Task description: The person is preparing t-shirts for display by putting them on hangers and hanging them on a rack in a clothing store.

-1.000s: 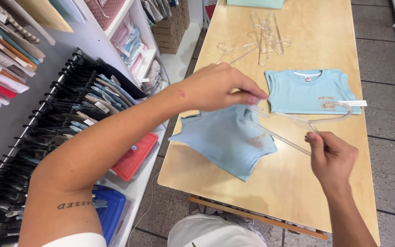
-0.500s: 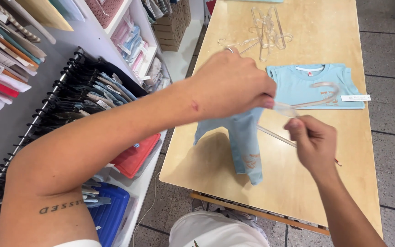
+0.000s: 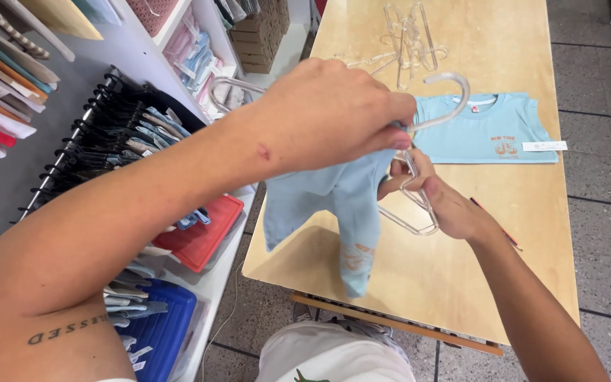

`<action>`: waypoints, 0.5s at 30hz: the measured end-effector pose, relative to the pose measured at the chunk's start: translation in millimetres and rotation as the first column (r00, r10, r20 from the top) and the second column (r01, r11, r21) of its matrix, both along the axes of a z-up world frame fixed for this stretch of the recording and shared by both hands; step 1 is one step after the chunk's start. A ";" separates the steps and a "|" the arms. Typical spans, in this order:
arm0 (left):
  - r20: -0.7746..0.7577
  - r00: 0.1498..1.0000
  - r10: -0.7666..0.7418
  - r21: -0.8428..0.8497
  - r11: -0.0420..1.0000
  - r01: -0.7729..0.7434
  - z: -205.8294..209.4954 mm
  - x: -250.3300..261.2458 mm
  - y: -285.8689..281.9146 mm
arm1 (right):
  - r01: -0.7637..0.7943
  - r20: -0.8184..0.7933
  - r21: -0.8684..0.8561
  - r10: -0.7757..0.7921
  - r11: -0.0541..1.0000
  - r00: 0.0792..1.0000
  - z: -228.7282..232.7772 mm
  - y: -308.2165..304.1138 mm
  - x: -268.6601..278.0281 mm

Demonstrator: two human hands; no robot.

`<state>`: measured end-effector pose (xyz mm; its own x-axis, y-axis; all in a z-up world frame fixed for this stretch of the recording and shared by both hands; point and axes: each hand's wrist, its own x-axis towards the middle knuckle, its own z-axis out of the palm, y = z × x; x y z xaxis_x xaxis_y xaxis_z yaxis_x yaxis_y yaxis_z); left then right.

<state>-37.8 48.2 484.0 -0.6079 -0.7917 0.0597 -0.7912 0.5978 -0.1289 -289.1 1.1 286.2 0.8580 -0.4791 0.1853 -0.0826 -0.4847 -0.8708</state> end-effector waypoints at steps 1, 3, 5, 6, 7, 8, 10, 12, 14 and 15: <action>-0.008 1.000 -0.002 0.002 1.000 0.002 1.7 4.0 0.3 | -0.007 0.103 -0.020 0.009 1.000 0.995 -6.9 -0.9 -0.2; -0.018 1.000 0.001 0.001 1.000 -0.001 6.2 10.8 0.6 | -0.015 0.203 -0.042 0.023 0.999 0.979 -7.1 -2.1 4.8; -0.093 0.993 -0.079 0.030 0.996 0.082 10.4 14.9 1.3 | -0.057 0.187 0.109 0.035 0.992 0.982 3.1 2.4 14.3; -0.093 0.993 -0.078 0.030 0.996 0.081 12.5 17.4 1.9 | -0.057 0.188 0.109 0.036 0.992 0.982 5.5 2.1 19.5; -0.089 0.992 -0.087 0.015 0.996 0.089 14.8 19.9 2.5 | -0.010 -0.032 -0.148 0.005 0.989 0.999 8.0 1.9 24.9; -0.085 0.992 -0.096 -0.001 0.995 0.097 17.2 22.6 3.1 | -0.019 -0.234 -0.398 -0.081 0.917 0.969 10.5 1.6 30.5; -0.001 0.998 -0.060 -0.142 0.988 0.059 21.4 45.4 0.4 | 0.018 -0.176 -0.519 -0.128 0.855 0.976 2.6 2.4 21.6; 0.075 0.997 -0.006 -0.285 0.958 0.027 25.2 71.2 2.2 | 0.054 -0.113 -0.629 -0.161 0.776 0.981 5.9 6.7 10.6; 0.146 0.987 0.069 -0.373 0.928 -0.010 28.0 98.1 8.0 | 0.145 -0.012 -0.736 -0.226 0.662 0.974 19.0 16.6 -4.6; 0.146 0.987 0.072 -0.373 0.928 -0.013 22.1 98.3 9.6 | 0.143 -0.012 -0.735 -0.223 0.662 0.975 25.6 15.2 -9.2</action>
<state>60.4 57.9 506.1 -0.5994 -0.7568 0.2607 -0.7673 0.4504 -0.4566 -298.2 16.3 311.8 0.7997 -0.3763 0.4678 -0.2994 -0.9254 -0.2324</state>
